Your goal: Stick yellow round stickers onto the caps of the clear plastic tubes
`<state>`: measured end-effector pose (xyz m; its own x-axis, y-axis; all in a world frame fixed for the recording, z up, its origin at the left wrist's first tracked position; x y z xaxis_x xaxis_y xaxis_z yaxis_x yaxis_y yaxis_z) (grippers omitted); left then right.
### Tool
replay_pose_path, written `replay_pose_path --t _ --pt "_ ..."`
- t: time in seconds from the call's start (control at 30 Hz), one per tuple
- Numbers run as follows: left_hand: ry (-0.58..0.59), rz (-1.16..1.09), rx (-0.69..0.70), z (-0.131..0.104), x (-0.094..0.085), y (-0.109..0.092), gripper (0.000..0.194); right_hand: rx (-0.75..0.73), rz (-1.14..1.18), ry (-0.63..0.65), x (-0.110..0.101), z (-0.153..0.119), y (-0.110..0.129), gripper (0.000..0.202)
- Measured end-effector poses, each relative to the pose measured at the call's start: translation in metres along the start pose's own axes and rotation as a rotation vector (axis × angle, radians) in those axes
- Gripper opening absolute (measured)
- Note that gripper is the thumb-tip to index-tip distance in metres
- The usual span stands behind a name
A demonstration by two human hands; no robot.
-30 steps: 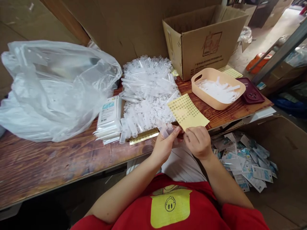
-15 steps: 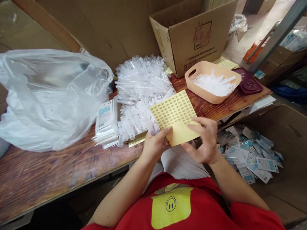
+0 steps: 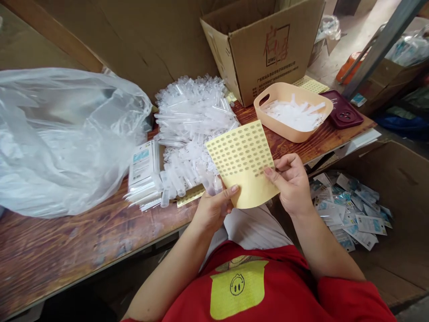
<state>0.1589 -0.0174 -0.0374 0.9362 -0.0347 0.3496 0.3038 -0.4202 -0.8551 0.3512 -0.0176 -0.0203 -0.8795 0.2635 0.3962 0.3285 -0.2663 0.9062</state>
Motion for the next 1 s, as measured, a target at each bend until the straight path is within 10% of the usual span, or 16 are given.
replay_pose_path --t 0.33,0.7,1.0 --pt "0.086 -0.17 0.016 -0.003 0.007 -0.014 0.034 0.088 0.044 0.11 0.019 -0.003 -0.006 0.033" --pt "0.313 -0.391 -0.098 0.011 0.016 -0.007 0.035 -0.605 -0.74 -0.043 0.044 -0.032 0.046 0.005" --pt "0.183 -0.458 -0.126 0.021 -0.001 -0.002 0.038 -0.543 -0.579 0.126 0.063 -0.037 0.032 0.023"
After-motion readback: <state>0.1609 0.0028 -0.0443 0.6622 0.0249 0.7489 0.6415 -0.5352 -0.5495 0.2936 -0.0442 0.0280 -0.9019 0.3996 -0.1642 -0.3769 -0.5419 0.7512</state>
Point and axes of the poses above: each hand's wrist, its own z-axis towards the middle knuckle, its own x-axis out of the palm, y = z × x, the point moved 8 cm from there along z, towards the middle knuckle, and after that the axes turned 1 degree about z, right-handed, at the moved point
